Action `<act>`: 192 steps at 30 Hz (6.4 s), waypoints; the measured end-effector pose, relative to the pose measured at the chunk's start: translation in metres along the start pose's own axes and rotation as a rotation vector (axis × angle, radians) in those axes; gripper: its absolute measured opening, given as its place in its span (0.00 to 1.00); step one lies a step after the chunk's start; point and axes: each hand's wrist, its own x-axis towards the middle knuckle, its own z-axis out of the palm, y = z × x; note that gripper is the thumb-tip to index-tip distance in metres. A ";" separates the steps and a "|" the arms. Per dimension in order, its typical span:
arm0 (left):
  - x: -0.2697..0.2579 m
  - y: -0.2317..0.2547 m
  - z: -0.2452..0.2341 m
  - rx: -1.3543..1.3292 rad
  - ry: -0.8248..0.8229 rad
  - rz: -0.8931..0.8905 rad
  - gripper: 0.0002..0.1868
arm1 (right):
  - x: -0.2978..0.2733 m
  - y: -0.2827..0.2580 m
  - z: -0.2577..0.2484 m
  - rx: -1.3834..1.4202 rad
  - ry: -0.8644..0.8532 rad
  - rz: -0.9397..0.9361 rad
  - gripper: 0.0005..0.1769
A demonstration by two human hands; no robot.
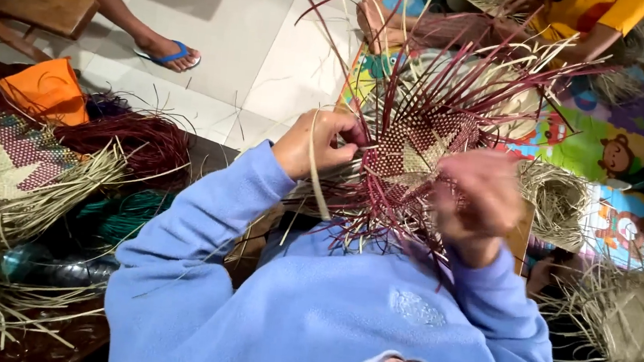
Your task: The person weaves a circular base of a basket or decorative item using dyed and natural plant fibers.
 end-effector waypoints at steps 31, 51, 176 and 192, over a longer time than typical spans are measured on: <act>-0.001 -0.020 0.019 -0.289 -0.091 -0.041 0.13 | -0.330 0.206 -0.161 -0.508 -0.135 1.369 0.39; 0.036 -0.017 0.030 -0.379 0.024 -0.277 0.11 | -0.284 0.118 -0.118 -0.623 -0.012 1.422 0.45; 0.034 -0.013 0.015 -0.051 -0.061 -0.043 0.13 | 0.025 0.021 0.077 -0.373 -0.217 0.311 0.09; 0.030 -0.033 0.029 -0.291 0.153 0.049 0.13 | 0.029 0.014 0.070 -0.284 -0.318 0.268 0.12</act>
